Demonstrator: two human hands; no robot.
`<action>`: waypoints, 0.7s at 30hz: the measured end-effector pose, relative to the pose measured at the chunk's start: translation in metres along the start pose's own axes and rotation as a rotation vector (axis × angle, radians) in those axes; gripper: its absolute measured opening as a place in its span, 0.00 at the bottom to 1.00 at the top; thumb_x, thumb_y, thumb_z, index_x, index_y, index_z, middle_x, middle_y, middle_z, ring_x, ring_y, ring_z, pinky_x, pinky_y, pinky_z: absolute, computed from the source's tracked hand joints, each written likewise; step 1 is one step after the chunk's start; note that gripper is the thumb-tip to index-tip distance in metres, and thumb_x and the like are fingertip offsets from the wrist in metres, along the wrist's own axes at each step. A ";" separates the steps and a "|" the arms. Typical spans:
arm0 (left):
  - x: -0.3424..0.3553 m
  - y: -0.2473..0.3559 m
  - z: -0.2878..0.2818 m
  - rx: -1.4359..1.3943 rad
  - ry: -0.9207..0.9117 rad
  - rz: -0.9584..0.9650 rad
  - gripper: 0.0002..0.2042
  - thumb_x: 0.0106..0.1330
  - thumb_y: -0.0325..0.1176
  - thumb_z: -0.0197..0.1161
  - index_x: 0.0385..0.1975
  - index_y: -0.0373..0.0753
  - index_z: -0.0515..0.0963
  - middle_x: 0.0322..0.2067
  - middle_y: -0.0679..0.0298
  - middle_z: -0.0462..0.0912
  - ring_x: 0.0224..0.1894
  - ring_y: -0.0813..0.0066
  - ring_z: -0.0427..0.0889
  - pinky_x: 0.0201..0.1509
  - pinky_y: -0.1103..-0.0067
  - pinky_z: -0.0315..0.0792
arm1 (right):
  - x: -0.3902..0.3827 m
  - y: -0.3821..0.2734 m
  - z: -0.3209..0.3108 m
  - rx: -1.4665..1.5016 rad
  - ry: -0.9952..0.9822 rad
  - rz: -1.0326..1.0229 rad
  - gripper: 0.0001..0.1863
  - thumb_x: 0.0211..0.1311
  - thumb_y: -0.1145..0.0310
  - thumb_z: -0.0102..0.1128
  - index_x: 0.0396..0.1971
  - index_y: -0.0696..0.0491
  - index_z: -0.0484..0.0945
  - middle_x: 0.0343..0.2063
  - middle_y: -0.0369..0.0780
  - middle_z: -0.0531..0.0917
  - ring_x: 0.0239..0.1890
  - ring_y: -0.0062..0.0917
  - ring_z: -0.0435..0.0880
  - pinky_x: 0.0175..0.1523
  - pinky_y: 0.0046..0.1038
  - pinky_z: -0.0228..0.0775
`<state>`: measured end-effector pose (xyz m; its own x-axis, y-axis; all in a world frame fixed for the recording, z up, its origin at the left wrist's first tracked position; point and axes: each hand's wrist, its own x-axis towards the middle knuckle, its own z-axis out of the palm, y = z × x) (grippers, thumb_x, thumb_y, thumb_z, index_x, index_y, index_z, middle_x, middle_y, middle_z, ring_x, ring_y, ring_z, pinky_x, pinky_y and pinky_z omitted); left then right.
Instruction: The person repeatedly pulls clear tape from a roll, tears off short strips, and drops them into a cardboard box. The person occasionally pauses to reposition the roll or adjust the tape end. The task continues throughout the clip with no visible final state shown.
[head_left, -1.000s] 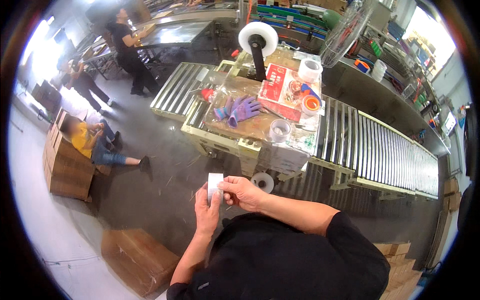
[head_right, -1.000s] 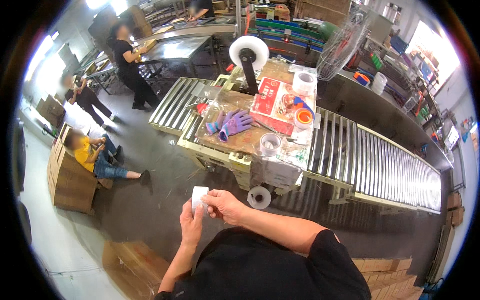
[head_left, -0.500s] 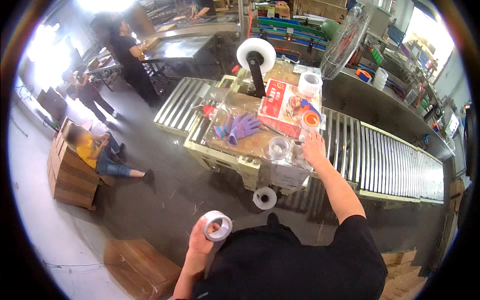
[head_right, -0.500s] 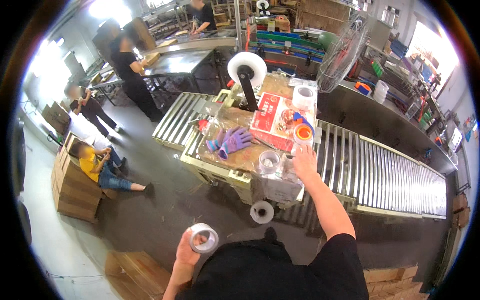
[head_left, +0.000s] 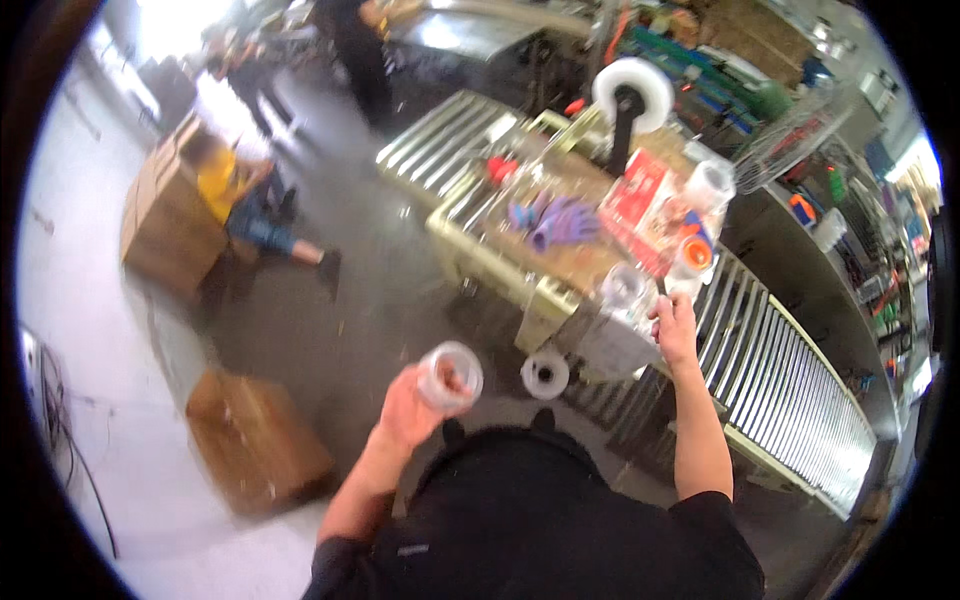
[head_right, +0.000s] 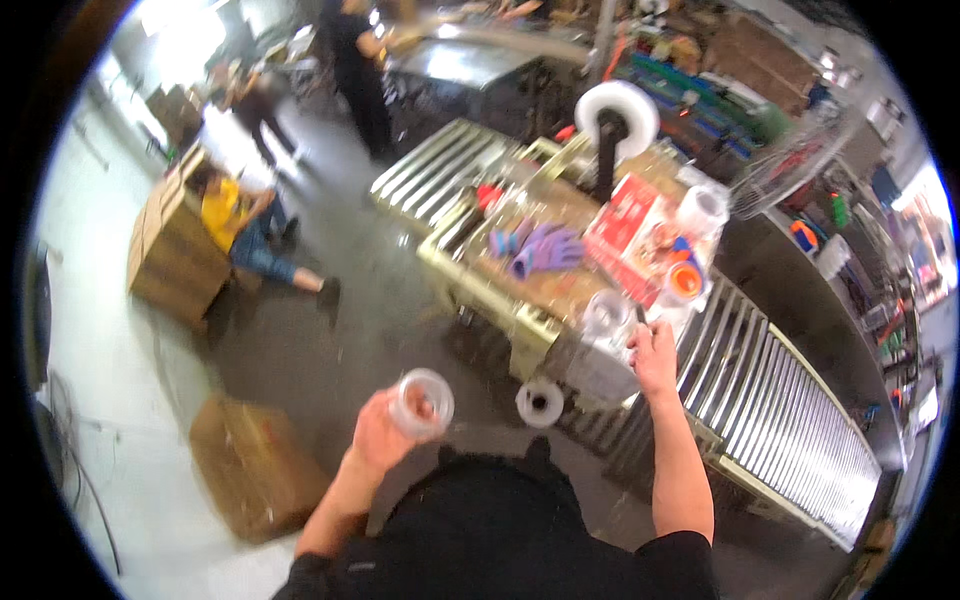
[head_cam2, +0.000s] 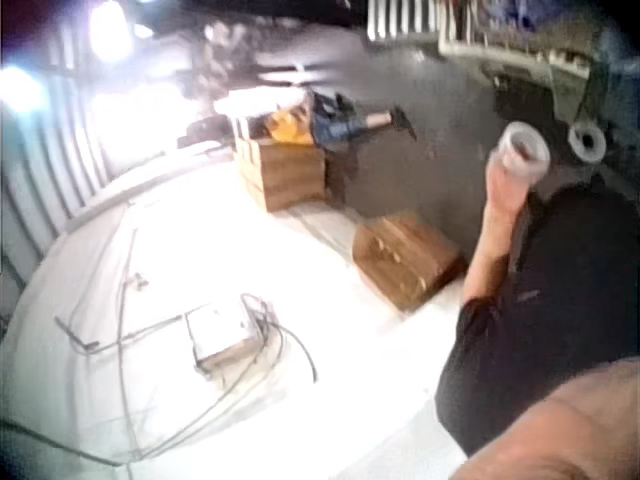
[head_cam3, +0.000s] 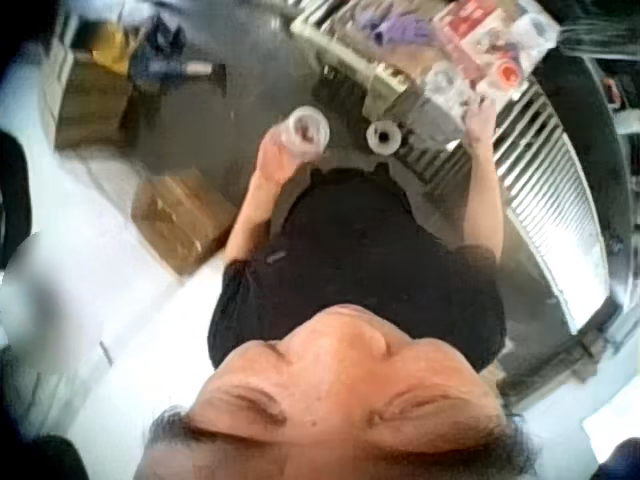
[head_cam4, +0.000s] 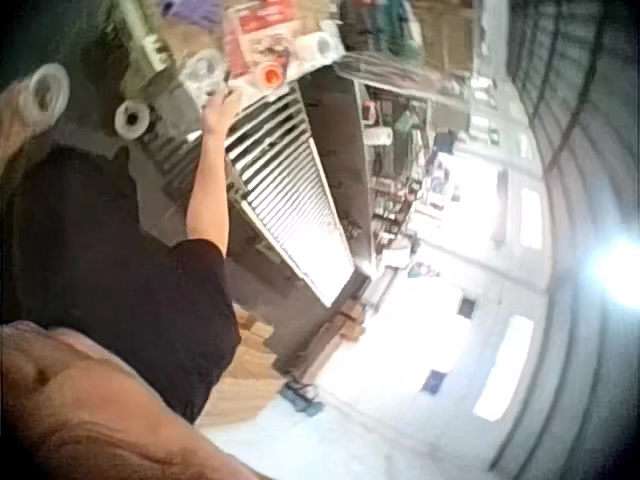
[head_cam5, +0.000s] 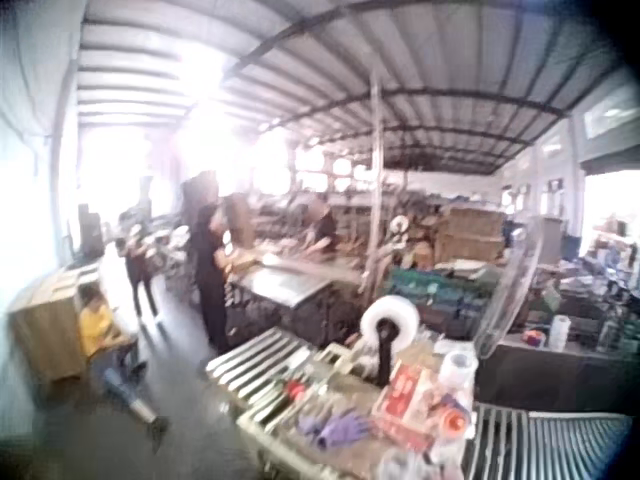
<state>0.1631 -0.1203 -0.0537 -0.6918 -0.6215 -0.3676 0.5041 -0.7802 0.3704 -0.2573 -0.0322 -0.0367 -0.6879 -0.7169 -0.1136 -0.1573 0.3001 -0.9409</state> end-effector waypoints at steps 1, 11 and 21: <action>0.000 0.003 0.006 0.074 0.038 0.007 0.17 0.70 0.40 0.47 0.48 0.36 0.75 0.40 0.56 0.81 0.46 0.56 0.81 0.53 0.58 0.73 | -0.017 -0.008 0.017 0.077 -0.113 0.033 0.11 0.70 0.63 0.51 0.44 0.54 0.68 0.21 0.34 0.76 0.16 0.14 0.69 0.20 0.17 0.61; -0.013 0.013 0.026 0.488 0.174 0.032 0.17 0.71 0.40 0.57 0.52 0.35 0.71 0.41 0.63 0.81 0.44 0.74 0.80 0.48 0.77 0.72 | -0.136 -0.093 0.130 0.275 -1.065 0.294 0.15 0.71 0.60 0.49 0.37 0.56 0.78 0.22 0.31 0.78 0.22 0.12 0.70 0.28 0.15 0.62; -0.041 -0.009 0.033 0.718 0.012 0.008 0.15 0.67 0.30 0.62 0.50 0.34 0.72 0.40 0.69 0.80 0.41 0.86 0.76 0.46 0.85 0.71 | -0.153 -0.091 0.136 0.399 -1.227 0.522 0.14 0.70 0.58 0.52 0.34 0.54 0.76 0.17 0.29 0.70 0.17 0.11 0.62 0.22 0.15 0.51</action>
<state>0.1699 -0.0855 -0.0133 -0.6817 -0.6312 -0.3701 0.0418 -0.5386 0.8415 -0.0411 -0.0354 0.0228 0.4827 -0.7290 -0.4853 0.2754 0.6524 -0.7061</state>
